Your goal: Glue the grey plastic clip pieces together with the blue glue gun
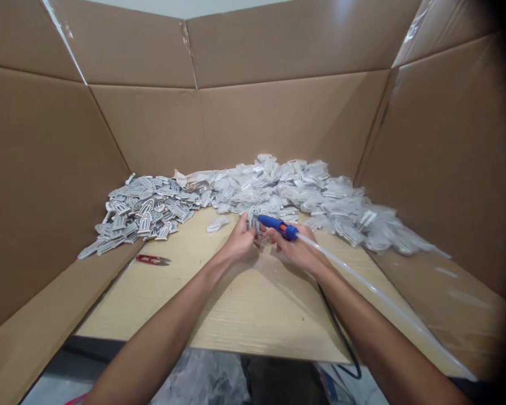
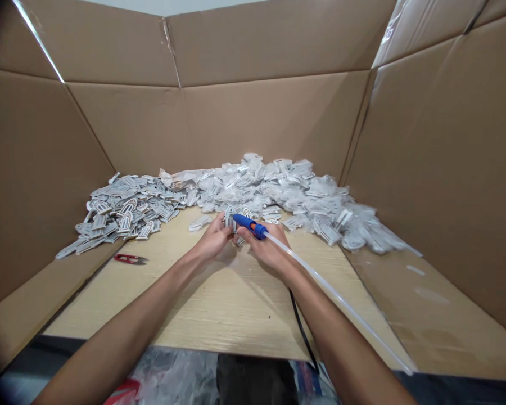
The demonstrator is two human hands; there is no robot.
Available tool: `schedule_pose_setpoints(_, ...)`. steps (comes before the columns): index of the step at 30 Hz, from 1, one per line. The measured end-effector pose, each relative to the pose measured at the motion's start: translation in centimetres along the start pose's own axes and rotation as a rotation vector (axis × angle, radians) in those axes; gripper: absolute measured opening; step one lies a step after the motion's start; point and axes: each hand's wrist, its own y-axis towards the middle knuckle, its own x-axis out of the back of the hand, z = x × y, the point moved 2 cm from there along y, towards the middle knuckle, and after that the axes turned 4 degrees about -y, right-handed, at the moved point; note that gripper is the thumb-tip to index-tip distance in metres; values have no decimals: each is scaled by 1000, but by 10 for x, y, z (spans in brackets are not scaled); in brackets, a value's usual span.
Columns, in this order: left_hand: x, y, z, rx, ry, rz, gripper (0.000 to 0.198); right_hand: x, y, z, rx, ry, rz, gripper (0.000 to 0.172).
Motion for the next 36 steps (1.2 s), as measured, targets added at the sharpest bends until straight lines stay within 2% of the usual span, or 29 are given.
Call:
schedule_pose_setpoints(3, 1, 0, 1, -66, 110, 28, 22, 0, 0, 3, 2, 1, -12, 39)
schedule_pose_setpoints(9, 6, -1, -1, -133, 273, -10, 16, -2, 1, 5, -1, -43, -12, 44)
schedule_pose_setpoints(17, 5, -5, -4, -134, 276, -4, 16, -2, 1, 4, 45, -64, -4, 43)
schedule_pose_setpoints(24, 3, -6, -7, -135, 321, -13, 22, -4, -1, 3, 176, -182, 37, 33)
schedule_pose_setpoints(29, 6, -5, -7, -120, 279, -1, 25, -8, -4, 0, 260, -433, 78, 17)
schedule_pose_setpoints(33, 5, -3, -5, -41, 203, -3, 23, -5, -9, 7, 260, -681, -84, 11)
schedule_pose_setpoints(36, -1, -5, -7, 8, 126, 33, 26, 2, -9, 10, 233, -492, -271, 20)
